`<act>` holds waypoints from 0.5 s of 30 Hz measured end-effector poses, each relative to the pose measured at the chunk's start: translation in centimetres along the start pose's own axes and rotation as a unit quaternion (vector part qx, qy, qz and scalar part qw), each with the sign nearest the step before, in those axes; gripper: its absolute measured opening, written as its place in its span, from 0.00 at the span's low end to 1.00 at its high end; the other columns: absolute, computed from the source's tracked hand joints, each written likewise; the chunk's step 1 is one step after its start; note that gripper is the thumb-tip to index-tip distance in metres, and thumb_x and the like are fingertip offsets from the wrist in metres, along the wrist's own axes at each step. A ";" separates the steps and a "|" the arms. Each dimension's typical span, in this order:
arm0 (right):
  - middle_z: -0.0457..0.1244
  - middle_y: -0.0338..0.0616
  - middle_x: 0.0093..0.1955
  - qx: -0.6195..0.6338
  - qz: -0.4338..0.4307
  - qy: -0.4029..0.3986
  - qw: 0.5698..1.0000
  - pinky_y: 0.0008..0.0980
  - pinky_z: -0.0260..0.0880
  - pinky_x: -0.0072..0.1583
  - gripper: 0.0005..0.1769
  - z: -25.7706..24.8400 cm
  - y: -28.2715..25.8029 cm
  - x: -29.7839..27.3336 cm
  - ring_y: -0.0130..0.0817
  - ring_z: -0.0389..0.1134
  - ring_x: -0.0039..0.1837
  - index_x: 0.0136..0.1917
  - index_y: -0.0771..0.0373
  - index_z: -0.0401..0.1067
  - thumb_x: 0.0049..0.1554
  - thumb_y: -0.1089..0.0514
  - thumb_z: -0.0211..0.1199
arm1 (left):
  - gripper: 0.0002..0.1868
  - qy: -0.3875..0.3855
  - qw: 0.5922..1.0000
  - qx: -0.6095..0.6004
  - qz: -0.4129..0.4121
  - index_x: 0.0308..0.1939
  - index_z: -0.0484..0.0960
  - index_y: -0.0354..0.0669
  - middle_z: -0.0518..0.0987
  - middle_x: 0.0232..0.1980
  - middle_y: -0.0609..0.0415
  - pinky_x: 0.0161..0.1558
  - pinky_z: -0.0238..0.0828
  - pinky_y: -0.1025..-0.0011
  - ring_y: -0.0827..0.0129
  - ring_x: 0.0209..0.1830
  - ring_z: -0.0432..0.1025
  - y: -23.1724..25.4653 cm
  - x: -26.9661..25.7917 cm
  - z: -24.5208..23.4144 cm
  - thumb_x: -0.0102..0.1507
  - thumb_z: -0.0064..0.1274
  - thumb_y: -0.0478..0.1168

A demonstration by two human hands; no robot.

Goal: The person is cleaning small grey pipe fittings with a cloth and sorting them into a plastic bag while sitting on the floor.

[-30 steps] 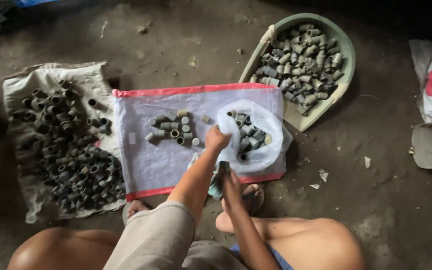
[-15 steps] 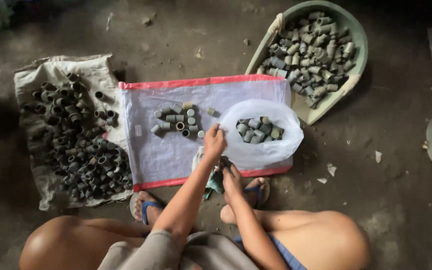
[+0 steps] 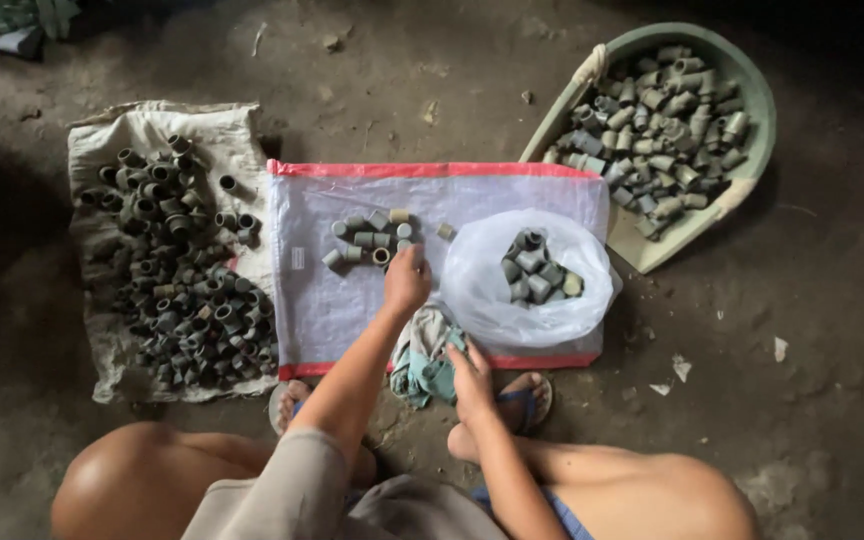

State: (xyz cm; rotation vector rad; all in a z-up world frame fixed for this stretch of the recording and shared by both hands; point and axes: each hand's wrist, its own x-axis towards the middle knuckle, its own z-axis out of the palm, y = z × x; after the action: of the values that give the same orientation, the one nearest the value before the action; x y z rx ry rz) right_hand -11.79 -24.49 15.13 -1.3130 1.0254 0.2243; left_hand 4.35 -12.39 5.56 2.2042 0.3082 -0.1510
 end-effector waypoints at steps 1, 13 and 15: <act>0.62 0.59 0.70 -0.010 0.014 -0.006 1.000 0.48 0.66 0.67 0.32 -0.1 0.6 0.4 0.46 0.63 0.69 0.72 0.59 0.70 0.57 0.52 0.71 | 0.16 -0.025 0.993 0.086 0.071 0.56 0.78 0.51 0.79 0.52 0.47 0.50 0.78 0.53 0.48 0.51 0.77 0.3 0.8 0.1 0.64 0.50 0.39; 0.67 0.40 0.36 -0.034 -0.146 -0.141 0.979 0.32 0.63 0.53 0.12 0.8 -2.2 -1.7 0.29 0.65 0.44 0.36 0.61 0.75 0.55 0.51 0.62 | 0.14 -0.133 0.875 0.397 0.243 0.52 0.76 0.52 0.72 0.54 0.52 0.42 0.72 0.55 0.50 0.54 0.67 -2.0 7.7 8.6 0.64 0.44 0.36; 0.68 0.41 0.42 0.022 -0.055 -0.151 0.987 0.29 0.63 0.56 0.11 0.6 -1.5 -0.4 0.28 0.65 0.49 0.45 0.63 0.78 0.58 0.53 0.63 | 0.10 -0.083 0.887 0.374 0.258 0.44 0.79 0.46 0.76 0.44 0.47 0.37 0.74 0.55 0.49 0.45 0.71 -2.0 7.1 7.2 0.60 0.47 0.33</act>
State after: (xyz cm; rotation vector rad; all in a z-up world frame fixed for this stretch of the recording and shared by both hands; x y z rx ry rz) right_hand -10.73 -24.23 16.35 -1.2463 0.6948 0.3046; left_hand 10.63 -15.77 -1.85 2.9207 -0.5309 -0.1799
